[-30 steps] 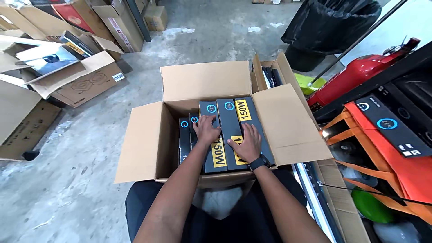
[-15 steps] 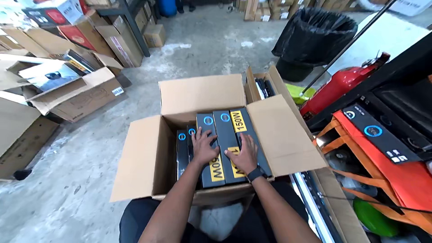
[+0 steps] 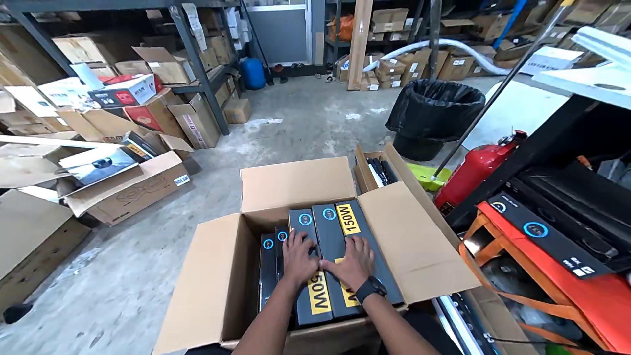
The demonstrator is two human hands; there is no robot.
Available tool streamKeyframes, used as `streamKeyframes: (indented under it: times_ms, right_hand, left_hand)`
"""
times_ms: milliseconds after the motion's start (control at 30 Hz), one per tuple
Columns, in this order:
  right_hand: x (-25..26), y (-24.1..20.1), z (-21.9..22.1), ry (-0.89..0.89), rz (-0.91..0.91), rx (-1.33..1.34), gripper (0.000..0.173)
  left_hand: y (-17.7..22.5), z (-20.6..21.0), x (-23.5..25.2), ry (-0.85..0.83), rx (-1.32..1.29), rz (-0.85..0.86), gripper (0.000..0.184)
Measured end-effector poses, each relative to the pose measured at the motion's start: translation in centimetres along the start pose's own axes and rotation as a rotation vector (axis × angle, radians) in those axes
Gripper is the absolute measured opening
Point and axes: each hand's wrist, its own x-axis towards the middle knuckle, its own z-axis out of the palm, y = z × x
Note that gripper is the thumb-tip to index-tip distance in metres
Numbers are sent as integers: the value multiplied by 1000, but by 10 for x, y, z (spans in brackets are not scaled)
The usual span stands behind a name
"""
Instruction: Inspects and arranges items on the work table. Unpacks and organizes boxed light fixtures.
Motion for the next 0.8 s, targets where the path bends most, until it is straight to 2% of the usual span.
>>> streamKeyframes:
  times_ms: [133, 267, 400, 533, 667, 800]
  right_hand:
    - [12, -12, -19, -176, 29, -20, 122]
    - [14, -14, -21, -235, 26, -17, 111]
    - [12, -18, -18, -194, 57, 21, 96]
    - [17, -37, -19, -170, 94, -82, 104]
    - [23, -53, -22, -208, 65, -152, 101]
    - [24, -61, -51, -226, 43, -18, 91]
  left_hand:
    - [-5, -1, -2, 6, -25, 24, 42]
    - [-7, 4, -4, 28, 6, 97, 56]
    - [-5, 9, -10, 124, 1, 98, 46]
    - [0, 11, -13, 146, 70, 59, 35]
    - [-2, 12, -14, 180, 72, 68, 41]
    - [2, 10, -16, 150, 126, 57, 54]
